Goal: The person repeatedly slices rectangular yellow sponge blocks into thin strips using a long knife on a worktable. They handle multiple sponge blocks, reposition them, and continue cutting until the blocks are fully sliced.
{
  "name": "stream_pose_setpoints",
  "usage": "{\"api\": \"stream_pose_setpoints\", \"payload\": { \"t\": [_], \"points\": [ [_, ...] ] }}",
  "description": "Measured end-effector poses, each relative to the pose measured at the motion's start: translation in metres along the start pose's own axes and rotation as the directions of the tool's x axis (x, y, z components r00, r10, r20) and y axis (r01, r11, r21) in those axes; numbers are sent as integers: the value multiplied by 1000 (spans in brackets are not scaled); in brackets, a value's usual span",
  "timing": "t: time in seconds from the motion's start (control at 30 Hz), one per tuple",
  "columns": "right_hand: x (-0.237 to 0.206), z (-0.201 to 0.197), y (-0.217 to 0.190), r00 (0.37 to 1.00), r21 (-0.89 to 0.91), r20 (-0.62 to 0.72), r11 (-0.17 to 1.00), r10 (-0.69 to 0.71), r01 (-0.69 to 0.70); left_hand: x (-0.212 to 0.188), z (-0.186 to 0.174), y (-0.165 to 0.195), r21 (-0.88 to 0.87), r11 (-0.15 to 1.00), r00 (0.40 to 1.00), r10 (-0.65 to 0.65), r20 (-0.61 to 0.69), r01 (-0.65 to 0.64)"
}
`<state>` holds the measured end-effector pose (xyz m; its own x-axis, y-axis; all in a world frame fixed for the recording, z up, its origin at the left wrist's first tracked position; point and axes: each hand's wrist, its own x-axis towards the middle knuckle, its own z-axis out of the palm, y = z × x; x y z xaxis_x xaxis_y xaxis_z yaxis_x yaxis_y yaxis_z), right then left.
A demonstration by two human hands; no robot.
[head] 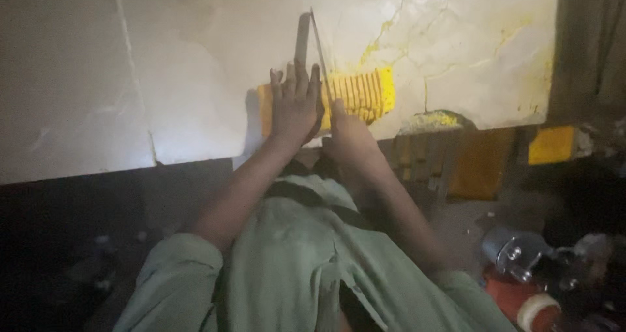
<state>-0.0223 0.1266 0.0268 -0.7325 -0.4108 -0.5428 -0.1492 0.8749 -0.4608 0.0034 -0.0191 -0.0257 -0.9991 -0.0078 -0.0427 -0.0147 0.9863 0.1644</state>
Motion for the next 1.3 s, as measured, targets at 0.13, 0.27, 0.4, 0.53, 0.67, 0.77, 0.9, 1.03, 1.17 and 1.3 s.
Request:
{"api": "stream_pose_setpoints", "payload": {
  "t": [0.13,0.27,0.4,0.53,0.67,0.77,0.9,1.03,1.17,1.3],
  "points": [
    [-31,-28,-47,982,75,122,985,146,-156,-5,-4,-4,-48,999,991,-30,-128,24],
    [-120,-20,-11,973,21,228,1000,-23,19,-3,-9,-4,-135,990,1000,-29,-8,27],
    [-119,24,46,964,-112,265,993,5,26,2,-6,-4,-174,984,999,-46,18,48],
    [-47,62,45,957,142,119,949,265,-281,-2,3,-3,-184,982,998,-46,35,52],
    [-5,18,17,993,-36,85,997,78,-75,-3,7,-6,-69,998,997,-20,-69,16],
    [-3,-11,-27,1000,-57,10,998,-7,7,-4,3,-9,-38,999,993,-30,-115,26],
    [-70,-23,-50,987,169,151,982,56,-82,-7,-8,-13,-234,971,996,-72,-53,58],
    [-126,-3,-7,976,-22,219,1000,-16,22,-4,-9,-13,-189,979,991,-55,119,77],
    [-80,47,25,964,189,158,952,212,-241,-4,1,-13,-184,980,997,-64,48,72],
    [-32,44,18,989,-19,125,996,83,-82,-10,8,-15,-195,981,992,-37,-121,13]
  ]
}}
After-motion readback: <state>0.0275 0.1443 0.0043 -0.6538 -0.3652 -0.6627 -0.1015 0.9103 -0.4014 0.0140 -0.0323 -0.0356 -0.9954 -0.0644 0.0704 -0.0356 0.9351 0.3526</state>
